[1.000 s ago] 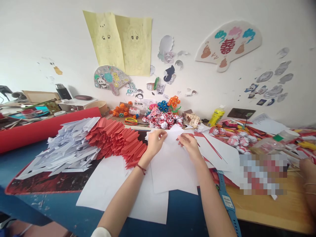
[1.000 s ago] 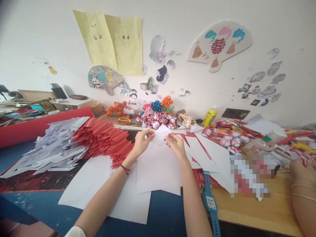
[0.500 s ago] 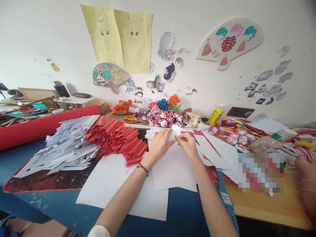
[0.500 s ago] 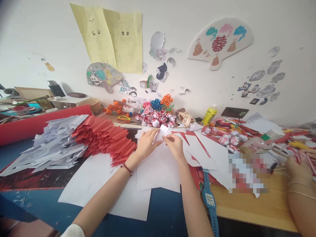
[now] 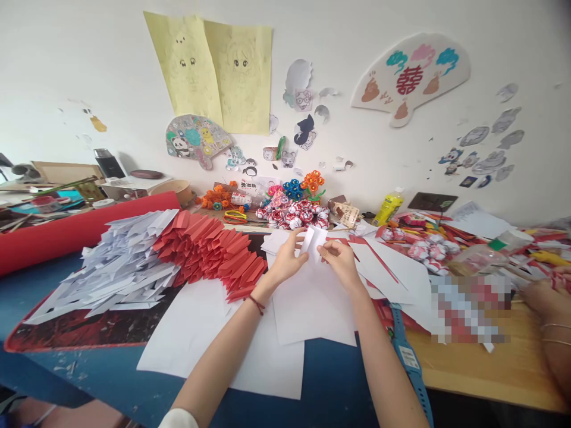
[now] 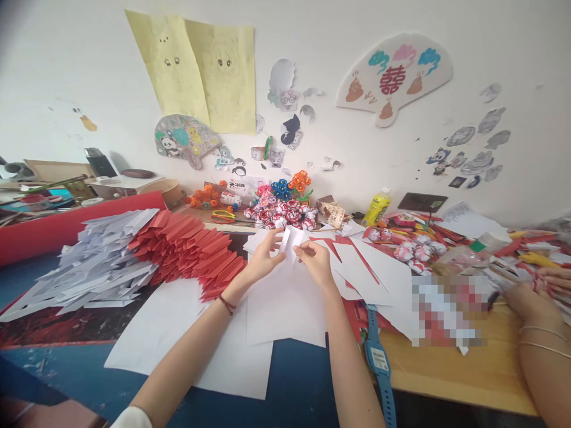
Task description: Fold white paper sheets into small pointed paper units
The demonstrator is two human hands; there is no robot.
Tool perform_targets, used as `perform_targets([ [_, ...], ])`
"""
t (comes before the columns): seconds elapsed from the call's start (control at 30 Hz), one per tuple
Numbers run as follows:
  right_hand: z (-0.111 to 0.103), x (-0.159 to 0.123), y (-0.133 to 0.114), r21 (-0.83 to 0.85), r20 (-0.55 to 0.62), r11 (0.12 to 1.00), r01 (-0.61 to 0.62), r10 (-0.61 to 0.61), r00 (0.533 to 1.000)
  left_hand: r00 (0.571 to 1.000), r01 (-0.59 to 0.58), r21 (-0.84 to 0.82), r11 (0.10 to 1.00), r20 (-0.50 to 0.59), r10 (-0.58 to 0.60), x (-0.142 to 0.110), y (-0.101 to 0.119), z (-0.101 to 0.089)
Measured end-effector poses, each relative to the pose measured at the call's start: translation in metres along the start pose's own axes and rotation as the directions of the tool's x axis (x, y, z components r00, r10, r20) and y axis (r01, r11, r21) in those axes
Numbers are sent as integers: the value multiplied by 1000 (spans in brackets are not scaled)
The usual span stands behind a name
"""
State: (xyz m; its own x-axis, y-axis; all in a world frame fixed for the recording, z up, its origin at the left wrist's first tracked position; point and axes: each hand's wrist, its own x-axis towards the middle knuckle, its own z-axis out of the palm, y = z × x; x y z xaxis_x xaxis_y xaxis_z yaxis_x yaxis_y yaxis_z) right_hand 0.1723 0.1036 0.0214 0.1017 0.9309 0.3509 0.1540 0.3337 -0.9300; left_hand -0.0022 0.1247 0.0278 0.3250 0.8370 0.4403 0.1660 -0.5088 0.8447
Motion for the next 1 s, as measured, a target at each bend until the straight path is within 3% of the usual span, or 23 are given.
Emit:
perform_targets([
  [0.13,-3,1,3,-27,-48,997,-69,68,997,979,177,-224,959,-62,-195,6,-6,-2],
  [0.23,-3,2,4,4,-21,993,-120,120,993,960,246,-303,921,-55,-275,6,-3,-4],
  [0.37,0,0,-1,168,70,973,-160,150,986,952,305,-405,862,93,-293,1,8,-7],
  [0.5,0,-5,-7,160,109,973,-165,149,983,926,377,-427,822,210,-315,-3,13,-8],
  [0.7,-3,-8,-11,130,177,968,-212,188,966,917,398,-470,788,219,-333,-4,19,-12],
  [1.0,0,-7,-19,22,166,993,-116,110,980,972,232,-378,896,127,-198,-3,20,-14],
])
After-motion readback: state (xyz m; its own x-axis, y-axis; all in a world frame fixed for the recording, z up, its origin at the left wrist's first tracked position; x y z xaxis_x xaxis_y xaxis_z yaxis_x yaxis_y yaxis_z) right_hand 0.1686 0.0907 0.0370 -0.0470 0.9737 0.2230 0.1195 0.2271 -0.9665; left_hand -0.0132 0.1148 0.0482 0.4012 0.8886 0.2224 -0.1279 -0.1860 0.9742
